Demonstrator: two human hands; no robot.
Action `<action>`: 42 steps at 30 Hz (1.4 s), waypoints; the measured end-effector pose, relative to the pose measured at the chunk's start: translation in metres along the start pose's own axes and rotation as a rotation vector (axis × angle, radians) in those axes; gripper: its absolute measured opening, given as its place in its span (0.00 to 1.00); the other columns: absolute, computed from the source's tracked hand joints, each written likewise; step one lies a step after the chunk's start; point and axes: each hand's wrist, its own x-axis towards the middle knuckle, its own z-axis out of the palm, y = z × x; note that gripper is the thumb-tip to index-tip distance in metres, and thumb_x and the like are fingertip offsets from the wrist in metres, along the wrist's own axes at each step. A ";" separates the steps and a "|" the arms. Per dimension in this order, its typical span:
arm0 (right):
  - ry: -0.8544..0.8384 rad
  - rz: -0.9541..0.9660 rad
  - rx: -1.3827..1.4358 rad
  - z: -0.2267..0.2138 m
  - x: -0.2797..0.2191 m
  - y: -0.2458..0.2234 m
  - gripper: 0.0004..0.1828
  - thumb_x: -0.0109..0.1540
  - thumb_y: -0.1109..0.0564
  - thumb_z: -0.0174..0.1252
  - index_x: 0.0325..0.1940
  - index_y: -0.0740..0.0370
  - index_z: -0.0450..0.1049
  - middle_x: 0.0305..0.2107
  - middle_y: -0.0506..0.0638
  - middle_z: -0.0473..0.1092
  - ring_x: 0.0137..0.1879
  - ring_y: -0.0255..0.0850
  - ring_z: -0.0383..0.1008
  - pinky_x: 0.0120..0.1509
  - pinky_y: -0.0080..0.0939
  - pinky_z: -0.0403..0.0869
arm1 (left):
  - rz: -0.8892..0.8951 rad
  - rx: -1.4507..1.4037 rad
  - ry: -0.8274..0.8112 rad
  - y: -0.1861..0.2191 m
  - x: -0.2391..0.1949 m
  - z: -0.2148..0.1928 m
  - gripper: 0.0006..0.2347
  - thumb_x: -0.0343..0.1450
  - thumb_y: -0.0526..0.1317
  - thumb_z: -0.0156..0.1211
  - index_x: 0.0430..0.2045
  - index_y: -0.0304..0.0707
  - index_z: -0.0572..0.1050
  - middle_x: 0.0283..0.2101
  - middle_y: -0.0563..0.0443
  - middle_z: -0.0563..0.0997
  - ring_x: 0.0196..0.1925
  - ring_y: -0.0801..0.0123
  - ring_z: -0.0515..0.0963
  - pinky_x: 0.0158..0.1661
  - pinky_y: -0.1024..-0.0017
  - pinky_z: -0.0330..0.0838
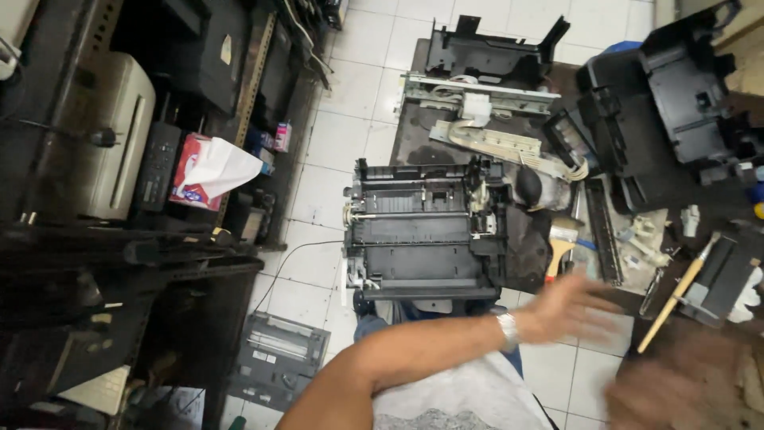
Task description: The person cleans the interior of a disassembled printer component using a brush and a rubber bulb blower. They repeatedly brush and blow dust from various internal areas, then lift and reposition the component to access different sections before continuing the cleaning process.
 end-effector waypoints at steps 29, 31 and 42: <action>-0.844 -0.122 -0.688 0.210 0.034 0.180 0.28 0.61 0.61 0.59 0.65 0.41 0.69 0.56 0.53 0.63 0.63 0.56 0.72 0.55 0.64 0.81 | 0.628 1.854 0.701 -0.030 -0.215 -0.183 0.23 0.68 0.28 0.51 0.61 0.42 0.69 0.66 0.41 0.68 0.69 0.51 0.68 0.65 0.57 0.64; -0.850 -0.191 -0.714 0.213 0.038 0.186 0.20 0.68 0.60 0.50 0.63 0.43 0.70 0.55 0.52 0.63 0.64 0.53 0.70 0.57 0.61 0.81 | 0.582 1.852 0.792 -0.037 -0.225 -0.196 0.21 0.69 0.30 0.52 0.59 0.41 0.70 0.65 0.42 0.69 0.68 0.52 0.69 0.63 0.58 0.66; -0.407 -0.658 -0.398 0.177 0.079 0.151 0.16 0.68 0.63 0.55 0.59 0.53 0.67 0.57 0.57 0.65 0.62 0.54 0.73 0.58 0.48 0.80 | 0.621 1.978 0.814 -0.026 -0.195 -0.207 0.18 0.72 0.30 0.52 0.59 0.36 0.70 0.57 0.39 0.76 0.65 0.54 0.72 0.71 0.56 0.54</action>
